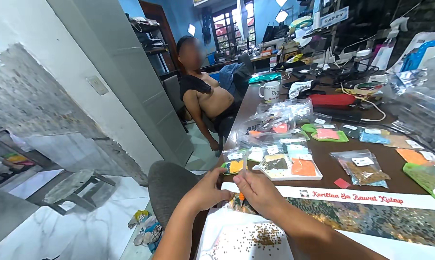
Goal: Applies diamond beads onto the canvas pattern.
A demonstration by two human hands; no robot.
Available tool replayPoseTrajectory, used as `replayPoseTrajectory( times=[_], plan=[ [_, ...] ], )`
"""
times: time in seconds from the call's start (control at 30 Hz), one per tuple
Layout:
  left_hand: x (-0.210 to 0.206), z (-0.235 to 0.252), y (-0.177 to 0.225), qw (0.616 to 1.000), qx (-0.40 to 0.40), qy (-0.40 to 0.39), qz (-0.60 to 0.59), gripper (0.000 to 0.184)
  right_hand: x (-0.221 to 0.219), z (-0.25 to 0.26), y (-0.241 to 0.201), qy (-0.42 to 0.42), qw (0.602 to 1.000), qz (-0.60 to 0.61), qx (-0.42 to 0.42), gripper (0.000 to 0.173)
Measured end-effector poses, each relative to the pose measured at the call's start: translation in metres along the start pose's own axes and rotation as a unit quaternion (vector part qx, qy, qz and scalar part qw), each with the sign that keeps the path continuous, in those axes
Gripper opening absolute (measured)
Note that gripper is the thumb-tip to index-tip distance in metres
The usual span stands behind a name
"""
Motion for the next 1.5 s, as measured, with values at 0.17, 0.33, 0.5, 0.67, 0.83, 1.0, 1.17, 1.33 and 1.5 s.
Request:
replayPoseTrajectory(
  times=[0.17, 0.33, 0.5, 0.67, 0.83, 1.0, 1.17, 1.33, 1.5],
  plan=[
    [-0.004, -0.002, 0.002, 0.992, 0.038, 0.001, -0.118, 0.067, 0.001, 0.000, 0.002, 0.033, 0.999, 0.028, -0.008, 0.042],
    [-0.007, -0.002, 0.002, 0.972, 0.041, -0.066, -0.223, 0.067, 0.002, -0.002, 0.004, 0.027, 0.999, 0.045, 0.005, 0.044],
    [-0.007, -0.001, -0.001, 0.960, 0.059, -0.081, -0.260, 0.064, 0.001, -0.004, 0.005, 0.046, 0.997, 0.054, 0.025, 0.047],
    [-0.005, -0.002, 0.000, 0.951, 0.055, -0.084, -0.291, 0.064, 0.002, -0.002, 0.006, 0.061, 0.996, 0.056, 0.037, 0.045],
    [-0.003, -0.002, -0.001, 0.947, 0.043, -0.094, -0.306, 0.064, 0.002, -0.002, 0.006, 0.071, 0.995, 0.066, 0.041, 0.045],
    [-0.003, -0.002, -0.001, 0.945, 0.040, -0.095, -0.309, 0.064, 0.001, -0.003, 0.007, 0.072, 0.994, 0.064, 0.055, 0.045],
    [-0.004, -0.001, -0.003, 0.946, 0.045, -0.085, -0.309, 0.066, -0.002, -0.004, 0.008, 0.083, 0.991, 0.045, 0.097, 0.043],
    [-0.006, 0.005, -0.010, 0.982, -0.011, -0.033, -0.187, 0.076, -0.001, -0.003, 0.007, 0.048, 0.995, 0.018, 0.091, 0.043],
    [-0.002, 0.007, -0.011, 0.998, -0.047, -0.013, -0.040, 0.090, 0.000, -0.003, 0.006, -0.005, 0.997, -0.010, 0.077, 0.043]
  ],
)
Point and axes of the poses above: each hand's wrist, its own z-axis towards the middle knuckle, its own x-axis out of the back of the hand, y = z × x, the point moved 1 cm from there along z, towards the middle knuckle, and after that the axes turned 13 degrees about y, right-handed, at the moved point
